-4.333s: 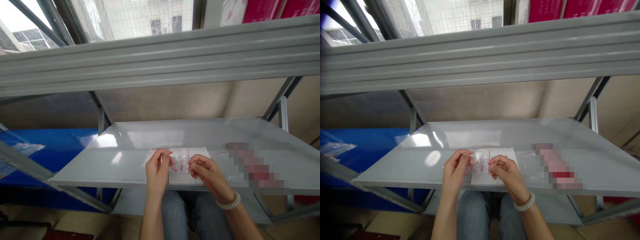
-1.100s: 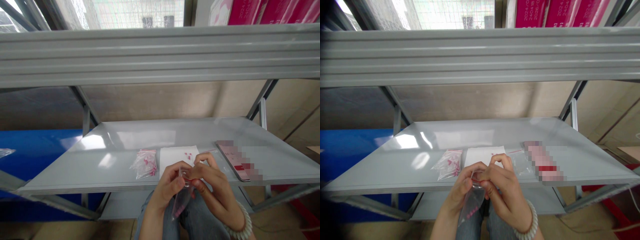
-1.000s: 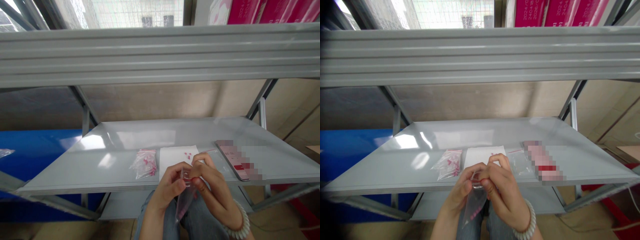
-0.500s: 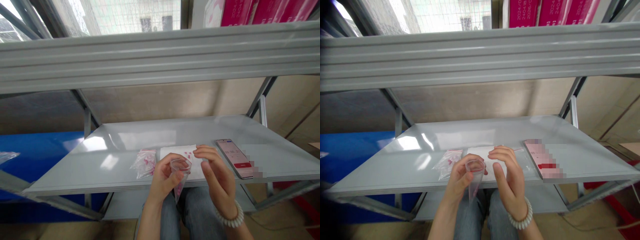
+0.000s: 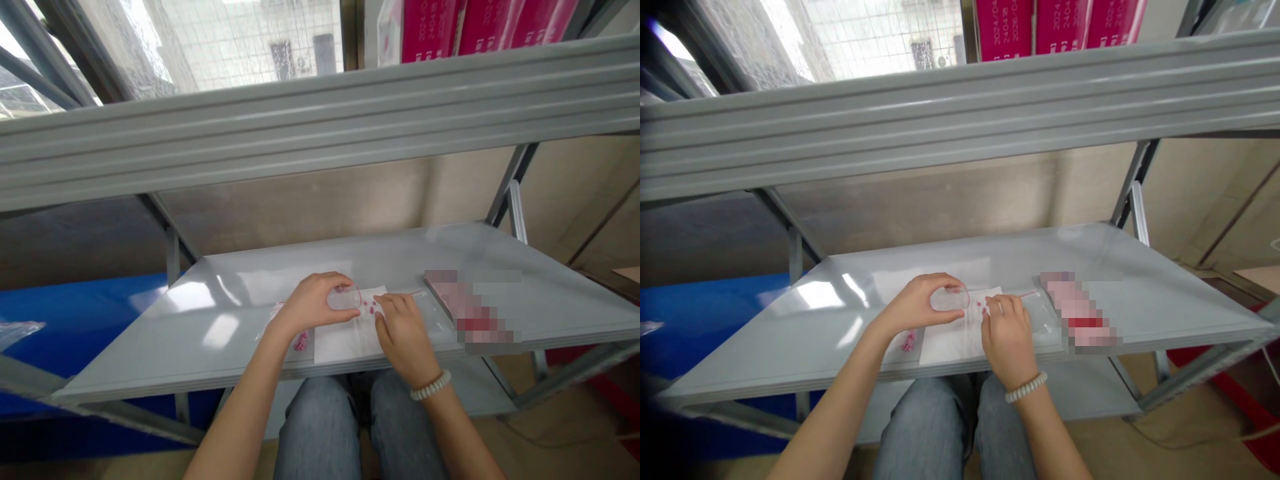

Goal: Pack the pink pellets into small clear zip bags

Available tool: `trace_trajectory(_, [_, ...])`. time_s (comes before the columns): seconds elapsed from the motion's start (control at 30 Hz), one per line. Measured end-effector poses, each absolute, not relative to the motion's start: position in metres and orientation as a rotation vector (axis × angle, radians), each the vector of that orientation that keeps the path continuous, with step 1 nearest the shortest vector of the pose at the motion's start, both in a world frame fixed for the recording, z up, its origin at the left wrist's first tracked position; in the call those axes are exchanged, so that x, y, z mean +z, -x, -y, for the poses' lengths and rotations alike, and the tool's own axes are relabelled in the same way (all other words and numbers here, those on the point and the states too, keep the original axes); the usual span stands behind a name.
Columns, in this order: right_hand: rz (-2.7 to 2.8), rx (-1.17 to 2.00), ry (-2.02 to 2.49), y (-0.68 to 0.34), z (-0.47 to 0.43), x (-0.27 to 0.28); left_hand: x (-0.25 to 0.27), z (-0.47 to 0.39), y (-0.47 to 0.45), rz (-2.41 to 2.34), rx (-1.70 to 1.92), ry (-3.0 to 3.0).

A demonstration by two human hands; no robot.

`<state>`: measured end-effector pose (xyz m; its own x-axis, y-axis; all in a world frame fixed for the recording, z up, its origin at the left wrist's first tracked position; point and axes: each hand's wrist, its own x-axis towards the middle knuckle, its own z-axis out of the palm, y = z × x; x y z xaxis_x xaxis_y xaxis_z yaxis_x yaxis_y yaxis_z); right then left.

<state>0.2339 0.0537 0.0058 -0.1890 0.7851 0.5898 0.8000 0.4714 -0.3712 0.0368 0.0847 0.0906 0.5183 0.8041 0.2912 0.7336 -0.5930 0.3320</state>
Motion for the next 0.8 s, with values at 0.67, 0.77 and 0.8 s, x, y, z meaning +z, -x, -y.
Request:
trace_trajectory(0.67, [2.109, -0.111, 1.571, -0.227, -0.053, 0.011, 0.072, -0.105, -0.056, -1.485, 0.049, -2.8])
trace_trajectory(0.77, [2.096, -0.09, 1.569, -0.226, -0.053, 0.011, 0.073, -0.105, -0.055, -1.495, 0.016, -2.814])
trace_trajectory(0.8, [2.092, -0.085, 1.572, -0.226, -0.053, 0.011, 0.074, -0.105, -0.055, -1.496, 0.006, -2.819])
